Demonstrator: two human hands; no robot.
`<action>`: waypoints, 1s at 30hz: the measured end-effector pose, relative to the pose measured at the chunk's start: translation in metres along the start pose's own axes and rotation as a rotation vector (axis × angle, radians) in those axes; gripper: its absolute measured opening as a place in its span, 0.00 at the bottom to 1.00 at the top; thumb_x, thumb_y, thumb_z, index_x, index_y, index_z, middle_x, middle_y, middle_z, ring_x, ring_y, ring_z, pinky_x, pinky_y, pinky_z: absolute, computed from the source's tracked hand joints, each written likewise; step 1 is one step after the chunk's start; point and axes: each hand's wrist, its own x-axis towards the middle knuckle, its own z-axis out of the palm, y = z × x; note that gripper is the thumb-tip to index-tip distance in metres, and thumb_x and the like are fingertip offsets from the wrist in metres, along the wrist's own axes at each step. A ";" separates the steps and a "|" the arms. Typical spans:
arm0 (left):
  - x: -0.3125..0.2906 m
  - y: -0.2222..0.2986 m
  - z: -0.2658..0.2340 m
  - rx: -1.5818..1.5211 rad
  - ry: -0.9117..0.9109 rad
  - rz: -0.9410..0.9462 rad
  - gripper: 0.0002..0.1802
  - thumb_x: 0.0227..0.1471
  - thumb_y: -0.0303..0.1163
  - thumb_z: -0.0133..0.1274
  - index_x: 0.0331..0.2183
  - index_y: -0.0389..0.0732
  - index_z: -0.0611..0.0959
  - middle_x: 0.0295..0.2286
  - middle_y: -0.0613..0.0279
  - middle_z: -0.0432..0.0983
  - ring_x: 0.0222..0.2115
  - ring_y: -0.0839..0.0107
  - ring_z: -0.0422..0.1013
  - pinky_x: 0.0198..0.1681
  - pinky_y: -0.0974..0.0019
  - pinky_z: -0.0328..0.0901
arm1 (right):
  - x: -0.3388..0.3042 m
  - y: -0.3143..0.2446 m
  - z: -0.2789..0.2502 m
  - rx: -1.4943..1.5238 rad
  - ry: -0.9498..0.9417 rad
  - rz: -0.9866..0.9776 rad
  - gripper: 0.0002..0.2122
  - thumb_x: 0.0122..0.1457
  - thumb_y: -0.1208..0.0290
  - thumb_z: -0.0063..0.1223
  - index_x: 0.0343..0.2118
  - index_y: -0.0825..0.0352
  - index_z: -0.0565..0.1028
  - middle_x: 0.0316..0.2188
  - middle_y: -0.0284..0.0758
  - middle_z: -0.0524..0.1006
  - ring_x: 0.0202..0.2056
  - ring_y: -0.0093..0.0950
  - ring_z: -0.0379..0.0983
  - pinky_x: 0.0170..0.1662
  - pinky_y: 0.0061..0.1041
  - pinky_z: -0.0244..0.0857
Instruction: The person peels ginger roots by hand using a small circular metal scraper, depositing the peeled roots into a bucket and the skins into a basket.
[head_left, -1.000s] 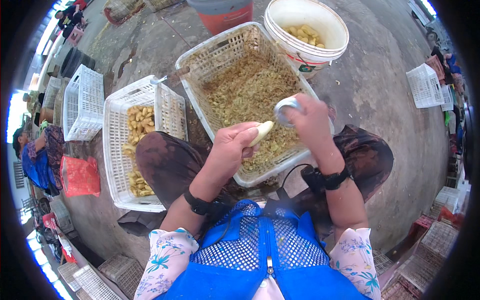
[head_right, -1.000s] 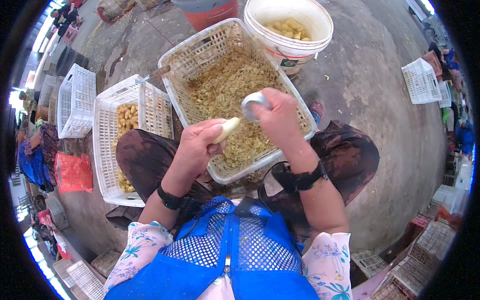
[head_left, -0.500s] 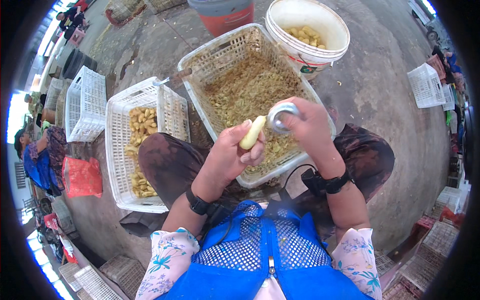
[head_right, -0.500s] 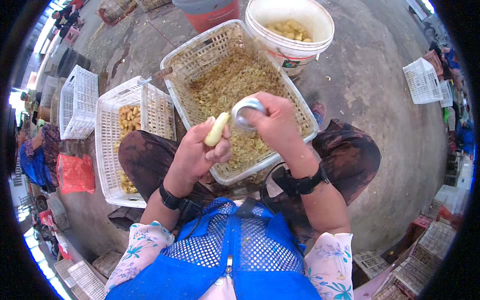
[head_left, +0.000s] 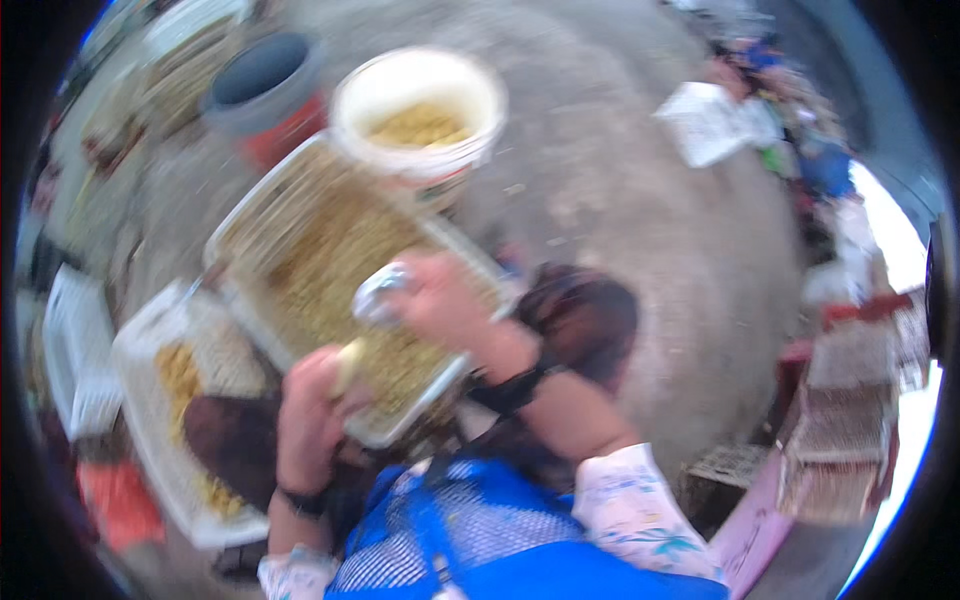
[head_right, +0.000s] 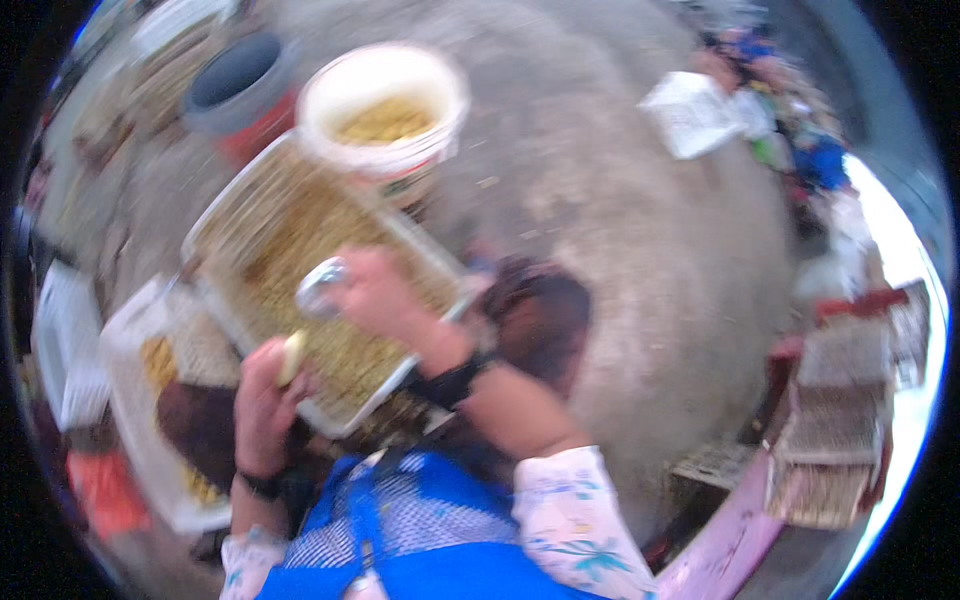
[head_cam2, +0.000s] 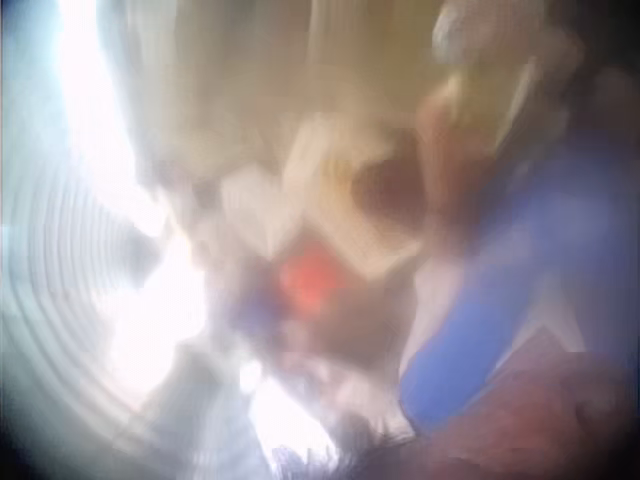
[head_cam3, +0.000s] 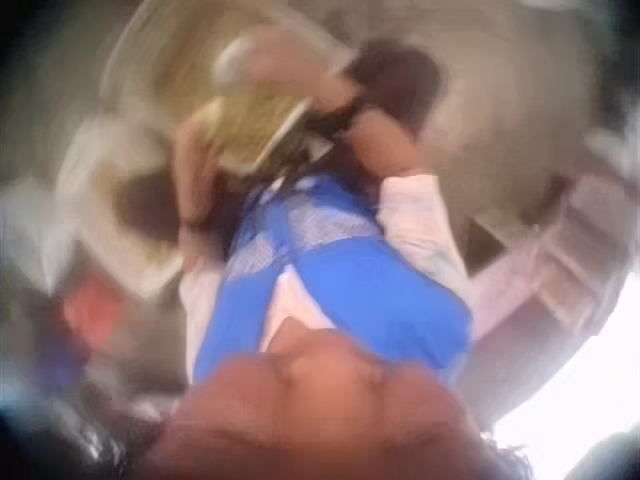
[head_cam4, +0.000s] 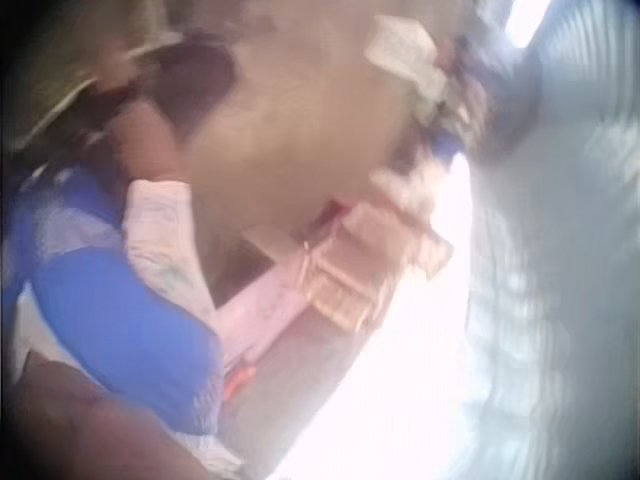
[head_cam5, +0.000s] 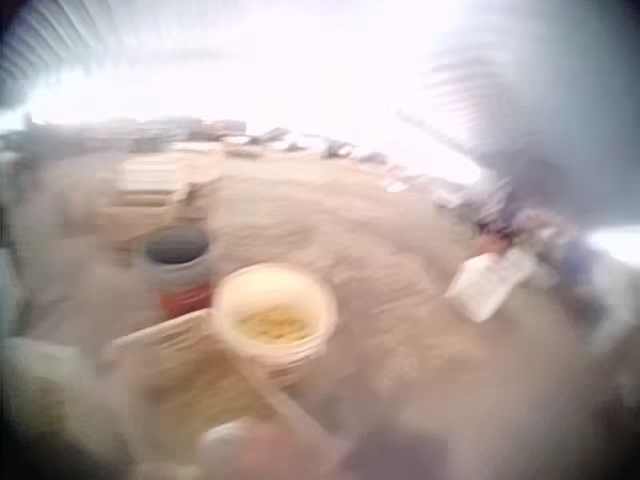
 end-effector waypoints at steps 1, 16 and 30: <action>0.001 -0.001 -0.015 0.207 0.028 0.049 0.13 0.57 0.34 0.52 0.37 0.33 0.79 0.24 0.64 0.72 0.23 0.76 0.68 0.26 0.70 0.65 | -0.001 -0.007 0.011 0.223 -0.064 0.076 0.07 0.54 0.71 0.62 0.30 0.69 0.79 0.25 0.38 0.79 0.28 0.27 0.77 0.34 0.32 0.68; 0.017 -0.001 -0.007 -0.098 -0.171 -0.061 0.20 0.56 0.41 0.57 0.35 0.30 0.78 0.18 0.61 0.70 0.15 0.75 0.63 0.17 0.70 0.57 | -0.010 -0.006 0.018 0.339 -0.152 -0.006 0.07 0.50 0.77 0.60 0.23 0.72 0.72 0.19 0.35 0.70 0.24 0.22 0.66 0.28 0.29 0.60; 0.015 0.007 0.005 0.458 0.036 0.195 0.10 0.45 0.23 0.56 0.33 0.30 0.81 0.21 0.70 0.70 0.20 0.81 0.64 0.23 0.74 0.58 | -0.013 0.001 0.015 0.290 -0.122 0.009 0.06 0.50 0.76 0.59 0.26 0.73 0.74 0.21 0.35 0.74 0.26 0.21 0.69 0.30 0.27 0.63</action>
